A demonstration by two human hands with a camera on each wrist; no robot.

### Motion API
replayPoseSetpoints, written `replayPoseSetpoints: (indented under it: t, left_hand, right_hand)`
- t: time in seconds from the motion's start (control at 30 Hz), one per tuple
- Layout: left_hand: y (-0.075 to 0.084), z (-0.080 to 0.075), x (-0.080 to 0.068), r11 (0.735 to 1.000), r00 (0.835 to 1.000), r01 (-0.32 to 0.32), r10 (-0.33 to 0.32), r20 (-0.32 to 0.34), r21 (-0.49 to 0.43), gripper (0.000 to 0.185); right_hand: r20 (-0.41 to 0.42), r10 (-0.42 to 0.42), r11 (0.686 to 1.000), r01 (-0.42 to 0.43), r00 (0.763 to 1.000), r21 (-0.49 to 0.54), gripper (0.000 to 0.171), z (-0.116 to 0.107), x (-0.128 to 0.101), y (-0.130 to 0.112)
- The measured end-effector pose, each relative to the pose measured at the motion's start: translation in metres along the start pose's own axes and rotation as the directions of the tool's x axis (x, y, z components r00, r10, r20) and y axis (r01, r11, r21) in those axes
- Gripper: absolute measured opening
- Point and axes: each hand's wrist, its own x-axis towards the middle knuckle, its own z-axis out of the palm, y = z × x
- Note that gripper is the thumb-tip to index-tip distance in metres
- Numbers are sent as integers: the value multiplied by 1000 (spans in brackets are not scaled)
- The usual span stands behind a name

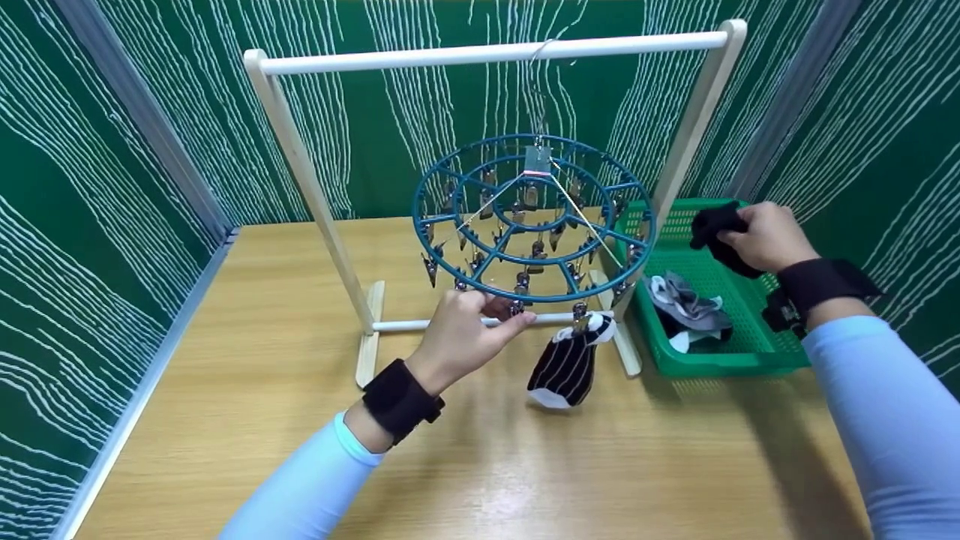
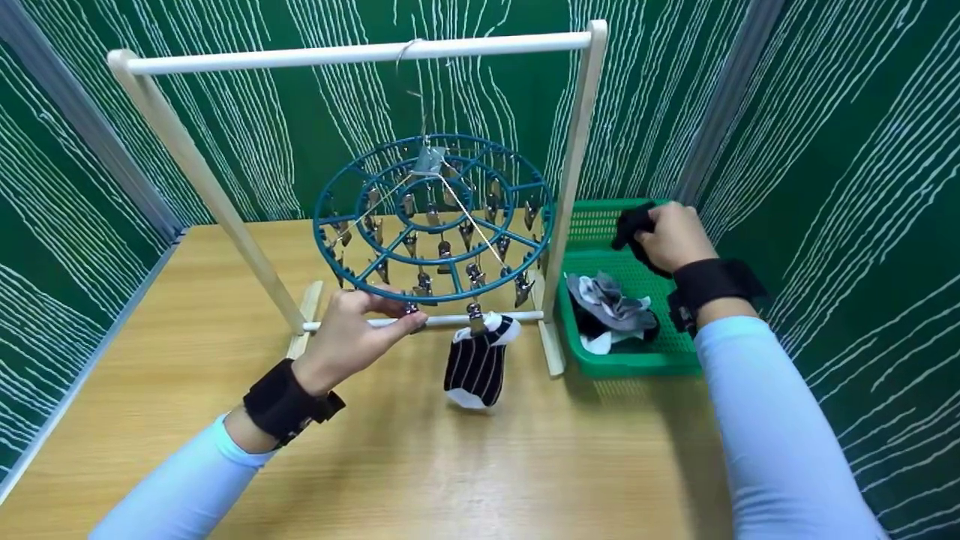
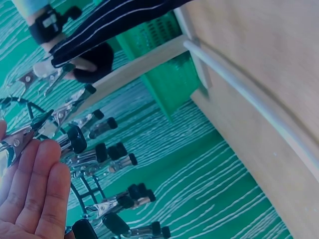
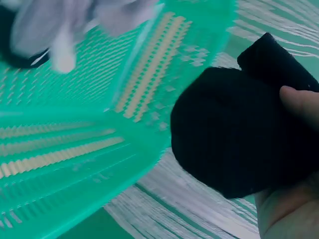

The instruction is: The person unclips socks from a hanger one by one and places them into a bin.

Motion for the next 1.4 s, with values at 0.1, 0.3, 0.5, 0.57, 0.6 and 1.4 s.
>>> replayPoseSetpoints:
  t: [0.1,0.3,0.5,0.57,0.6,1.4]
  left_hand:
    - [0,0,0,1000,1000,4,-4,1,-3,21]
    - [1,0,0,1000,1000,9,-9,12,-15,20]
    - [-2,0,-2,1000,1000,-7,7,11,-20,21]
    - [-2,0,-2,999,1000,-11,12,13,-31,20]
    - [-3,0,-3,999,1000,-10,10,14,-38,19]
    - [-4,-3,-5,1000,1000,-8,8,3,-17,19]
  right_hand:
    - [6,5,999,-5,1000,-51,23,9,2,9]
    - [22,17,992,-14,1000,-125,22,28,3,21]
    - [157,14,967,26,987,-253,19,47,5,21]
    - [222,5,956,60,975,-286,14,53,5,20]
    - [252,3,952,74,968,-297,14,55,5,19]
    - [410,-83,960,183,908,-211,17,42,-2,-20]
